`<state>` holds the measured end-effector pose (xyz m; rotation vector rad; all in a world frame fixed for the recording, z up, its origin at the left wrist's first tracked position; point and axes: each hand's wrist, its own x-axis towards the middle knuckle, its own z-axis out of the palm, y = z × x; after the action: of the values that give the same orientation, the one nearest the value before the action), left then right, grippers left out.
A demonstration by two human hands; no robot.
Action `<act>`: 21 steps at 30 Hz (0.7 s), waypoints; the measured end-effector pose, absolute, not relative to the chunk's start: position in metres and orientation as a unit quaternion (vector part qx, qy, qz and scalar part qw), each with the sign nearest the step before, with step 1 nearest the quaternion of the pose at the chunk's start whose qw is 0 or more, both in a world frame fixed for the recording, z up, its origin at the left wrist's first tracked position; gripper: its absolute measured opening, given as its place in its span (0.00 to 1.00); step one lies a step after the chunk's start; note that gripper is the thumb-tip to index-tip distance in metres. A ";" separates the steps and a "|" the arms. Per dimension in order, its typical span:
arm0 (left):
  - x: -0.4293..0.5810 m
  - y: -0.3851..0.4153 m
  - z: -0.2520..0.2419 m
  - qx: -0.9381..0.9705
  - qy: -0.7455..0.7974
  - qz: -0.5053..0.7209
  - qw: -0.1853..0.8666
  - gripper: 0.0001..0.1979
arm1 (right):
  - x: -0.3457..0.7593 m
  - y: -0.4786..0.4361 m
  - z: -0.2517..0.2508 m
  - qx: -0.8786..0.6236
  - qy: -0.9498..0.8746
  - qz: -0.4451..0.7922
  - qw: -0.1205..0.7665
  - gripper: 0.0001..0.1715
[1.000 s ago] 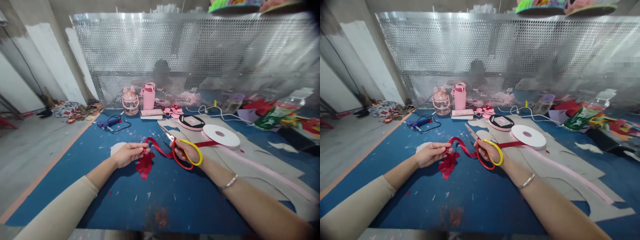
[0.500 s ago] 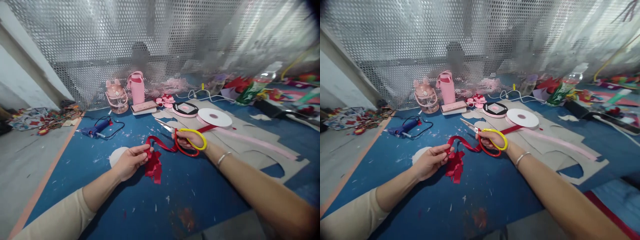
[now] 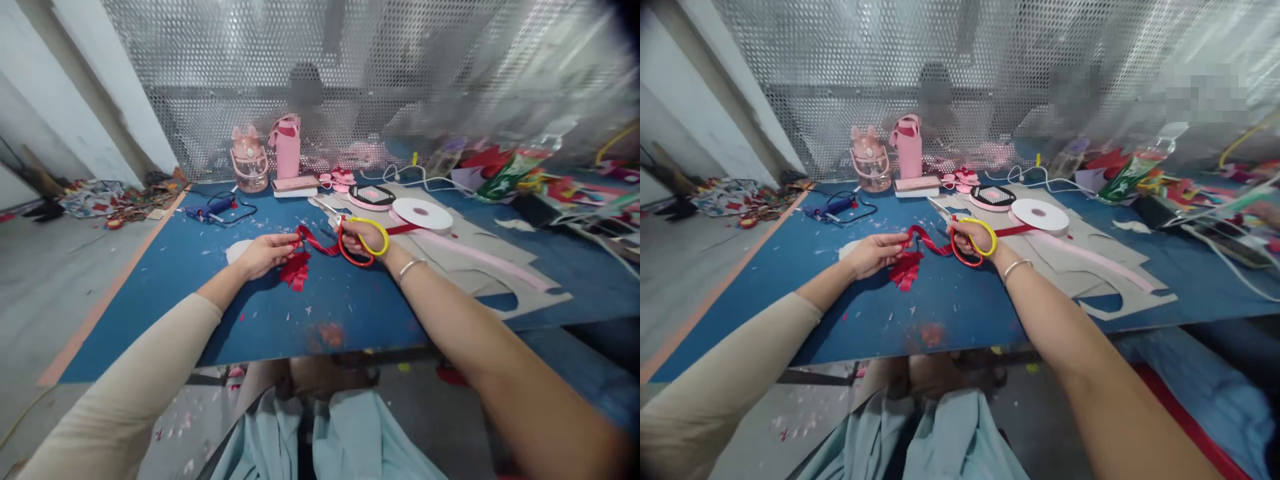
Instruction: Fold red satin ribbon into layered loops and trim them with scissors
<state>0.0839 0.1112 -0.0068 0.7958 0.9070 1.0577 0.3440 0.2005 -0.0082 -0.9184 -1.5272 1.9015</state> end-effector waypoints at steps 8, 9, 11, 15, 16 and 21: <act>0.082 0.104 -0.007 0.384 0.402 0.487 0.673 0.17 | 0.343 0.193 -0.008 -0.338 -0.589 0.670 0.300 0.19; 0.082 0.104 -0.007 0.383 0.404 0.489 0.672 0.17 | 0.343 0.194 -0.008 -0.339 -0.590 0.669 0.298 0.19; 0.083 0.103 -0.008 0.378 0.406 0.493 0.670 0.17 | 0.343 0.194 -0.009 -0.342 -0.591 0.671 0.289 0.21; 0.085 0.104 -0.011 0.368 0.407 0.497 0.672 0.19 | 0.343 0.196 -0.013 -0.354 -0.588 0.671 0.279 0.24; 0.085 0.104 -0.012 0.366 0.406 0.496 0.675 0.20 | 0.343 0.197 -0.013 -0.358 -0.588 0.669 0.280 0.24; 0.085 0.104 -0.013 0.365 0.396 0.480 0.692 0.26 | 0.348 0.198 -0.004 -0.360 -0.612 0.657 0.253 0.20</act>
<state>0.0848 0.1043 -0.0127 0.8160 0.8853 1.0725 0.3484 0.1976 -0.0045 -0.9790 -1.6640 1.7852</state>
